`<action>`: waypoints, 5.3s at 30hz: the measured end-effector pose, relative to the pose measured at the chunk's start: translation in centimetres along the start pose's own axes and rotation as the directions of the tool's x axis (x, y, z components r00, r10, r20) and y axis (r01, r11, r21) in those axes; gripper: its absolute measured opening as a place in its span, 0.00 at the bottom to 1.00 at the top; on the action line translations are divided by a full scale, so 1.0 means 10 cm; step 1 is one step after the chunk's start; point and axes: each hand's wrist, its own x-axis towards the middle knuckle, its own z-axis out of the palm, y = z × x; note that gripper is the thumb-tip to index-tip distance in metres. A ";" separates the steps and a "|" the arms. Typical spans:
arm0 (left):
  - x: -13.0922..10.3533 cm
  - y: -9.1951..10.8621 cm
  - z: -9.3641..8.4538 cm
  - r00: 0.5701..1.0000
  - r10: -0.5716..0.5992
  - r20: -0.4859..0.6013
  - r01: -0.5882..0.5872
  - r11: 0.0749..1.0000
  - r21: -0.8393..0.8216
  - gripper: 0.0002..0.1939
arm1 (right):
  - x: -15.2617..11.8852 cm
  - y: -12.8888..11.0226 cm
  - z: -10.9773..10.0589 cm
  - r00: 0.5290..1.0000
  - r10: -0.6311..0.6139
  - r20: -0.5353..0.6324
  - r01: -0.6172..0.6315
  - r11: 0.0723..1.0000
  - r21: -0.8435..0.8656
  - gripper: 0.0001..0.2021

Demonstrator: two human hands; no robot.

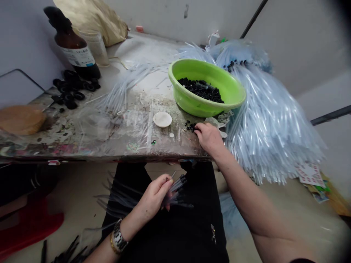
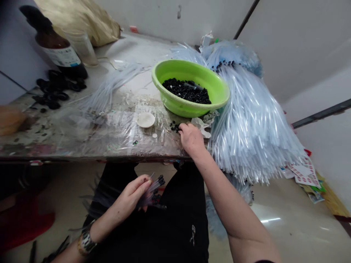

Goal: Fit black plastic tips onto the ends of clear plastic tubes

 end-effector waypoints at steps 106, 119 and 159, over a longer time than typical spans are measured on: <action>-0.06 0.08 -0.07 0.984 0.176 -0.039 -0.169 0.974 0.151 0.14 | -0.79 -0.74 -0.29 0.934 -0.039 0.355 -0.286 0.513 0.809 0.04; -0.07 0.08 -0.06 0.984 0.174 -0.022 -0.168 0.969 0.184 0.13 | -0.81 -0.70 -0.33 0.924 -0.132 0.359 -0.220 0.584 0.781 0.06; -0.03 0.10 -0.04 0.972 0.234 0.029 -0.227 0.890 0.396 0.12 | -1.03 -0.65 -0.37 0.913 -0.290 0.288 0.049 0.777 0.628 0.08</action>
